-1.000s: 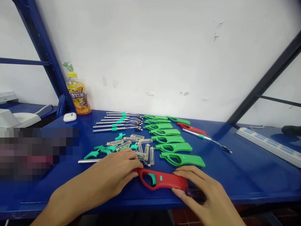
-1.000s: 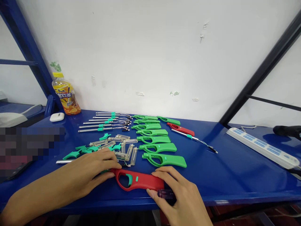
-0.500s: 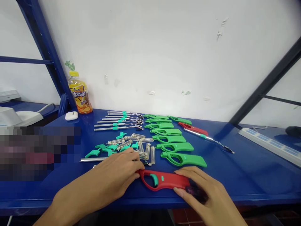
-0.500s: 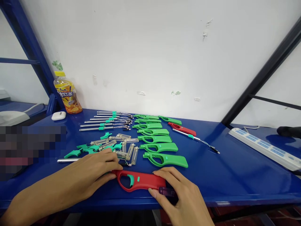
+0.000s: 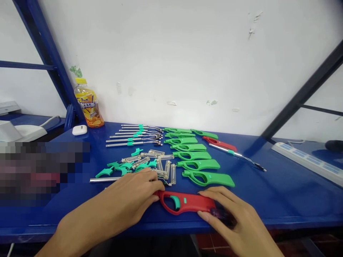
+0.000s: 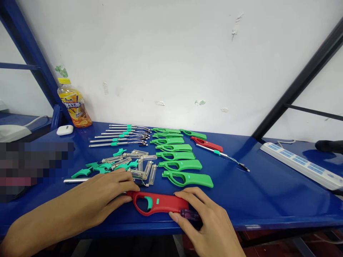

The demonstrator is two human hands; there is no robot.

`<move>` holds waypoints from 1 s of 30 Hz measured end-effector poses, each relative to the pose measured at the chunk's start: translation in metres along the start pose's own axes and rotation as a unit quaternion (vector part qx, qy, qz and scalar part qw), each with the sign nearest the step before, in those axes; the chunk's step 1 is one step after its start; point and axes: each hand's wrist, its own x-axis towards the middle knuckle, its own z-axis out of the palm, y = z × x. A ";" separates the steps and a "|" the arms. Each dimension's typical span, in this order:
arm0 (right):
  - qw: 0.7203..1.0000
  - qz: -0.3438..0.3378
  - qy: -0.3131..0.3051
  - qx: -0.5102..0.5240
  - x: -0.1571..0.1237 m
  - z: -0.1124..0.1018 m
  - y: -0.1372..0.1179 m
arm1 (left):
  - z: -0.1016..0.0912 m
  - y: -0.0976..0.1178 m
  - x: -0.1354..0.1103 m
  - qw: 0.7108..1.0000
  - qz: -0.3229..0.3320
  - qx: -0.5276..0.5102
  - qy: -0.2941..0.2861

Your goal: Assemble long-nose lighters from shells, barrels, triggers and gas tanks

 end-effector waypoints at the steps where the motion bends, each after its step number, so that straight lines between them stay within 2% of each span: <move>1: 1.000 0.000 -0.001 -0.001 0.000 0.000 0.000 | 0.000 0.000 0.000 1.000 0.002 -0.002 0.002; 6: 1.000 -0.005 0.000 -0.001 -0.002 -0.001 0.001 | 0.000 0.002 0.000 1.000 0.003 0.010 0.015; 12: 1.000 0.001 0.002 0.023 -0.002 -0.002 0.001 | -0.001 0.003 0.002 1.000 0.003 0.006 -0.001; 19: 0.997 0.042 -0.032 0.059 0.004 -0.006 -0.002 | -0.002 -0.002 0.005 1.000 -0.005 -0.026 -0.014; 25: 0.994 0.056 -0.034 0.090 0.011 -0.008 -0.003 | -0.004 0.002 0.006 0.999 -0.009 -0.032 -0.008; 30: 0.991 0.075 -0.062 0.087 0.011 -0.010 -0.005 | 0.000 0.000 0.008 0.999 -0.001 -0.031 -0.012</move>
